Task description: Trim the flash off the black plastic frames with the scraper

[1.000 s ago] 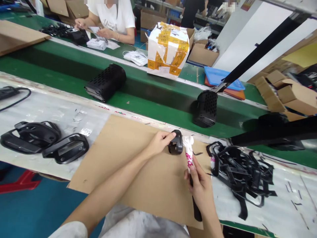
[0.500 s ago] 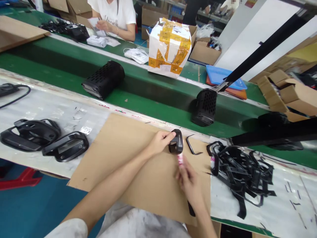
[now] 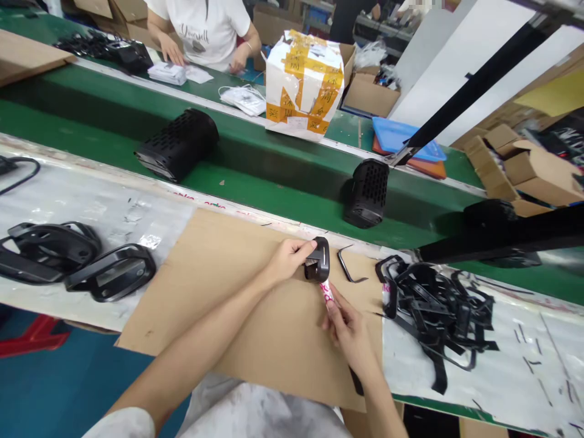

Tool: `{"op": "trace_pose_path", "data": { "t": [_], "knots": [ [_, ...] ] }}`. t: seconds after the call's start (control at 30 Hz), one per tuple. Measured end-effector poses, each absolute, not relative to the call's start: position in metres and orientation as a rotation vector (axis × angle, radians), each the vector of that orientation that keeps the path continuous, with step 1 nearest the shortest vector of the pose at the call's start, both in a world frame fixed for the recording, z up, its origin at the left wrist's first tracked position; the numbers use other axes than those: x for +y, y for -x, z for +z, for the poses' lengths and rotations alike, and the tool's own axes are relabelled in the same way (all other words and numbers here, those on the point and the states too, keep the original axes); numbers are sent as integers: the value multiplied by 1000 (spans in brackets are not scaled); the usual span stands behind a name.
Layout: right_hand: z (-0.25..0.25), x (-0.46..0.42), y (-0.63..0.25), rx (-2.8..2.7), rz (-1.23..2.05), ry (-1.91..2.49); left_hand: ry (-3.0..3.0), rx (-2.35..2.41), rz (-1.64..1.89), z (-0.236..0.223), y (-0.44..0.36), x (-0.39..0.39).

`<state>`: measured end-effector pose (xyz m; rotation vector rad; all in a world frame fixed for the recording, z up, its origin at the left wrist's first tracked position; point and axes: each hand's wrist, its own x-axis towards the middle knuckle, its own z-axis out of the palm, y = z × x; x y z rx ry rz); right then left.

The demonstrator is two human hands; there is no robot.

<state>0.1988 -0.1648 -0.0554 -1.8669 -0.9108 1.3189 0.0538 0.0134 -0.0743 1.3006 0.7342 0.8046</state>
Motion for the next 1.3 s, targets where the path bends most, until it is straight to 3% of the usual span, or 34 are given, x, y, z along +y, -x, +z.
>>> {"op": "trace_pose_path", "data": {
  "t": [0.2,0.4,0.57,0.7,1.13,1.3],
  "knots": [
    [-48,-167,-195,-816,1118,1871,-1300,736,794,-72,-53,13],
    [-53,-169,-188,-839,1329,1845,-1300,738,803,-74,-52,15],
    [-48,-170,-189,-772,1116,1873,-1295,744,783,-73,-53,15],
    [-54,-172,-192,-882,1311,1881,-1302,733,808,-73,-53,15],
    [-59,-176,-191,-855,1185,1891,-1275,749,772,-71,-55,15],
    [-51,-169,-202,-885,1374,1820,-1247,758,786,-72,-55,16]
  ]
}}
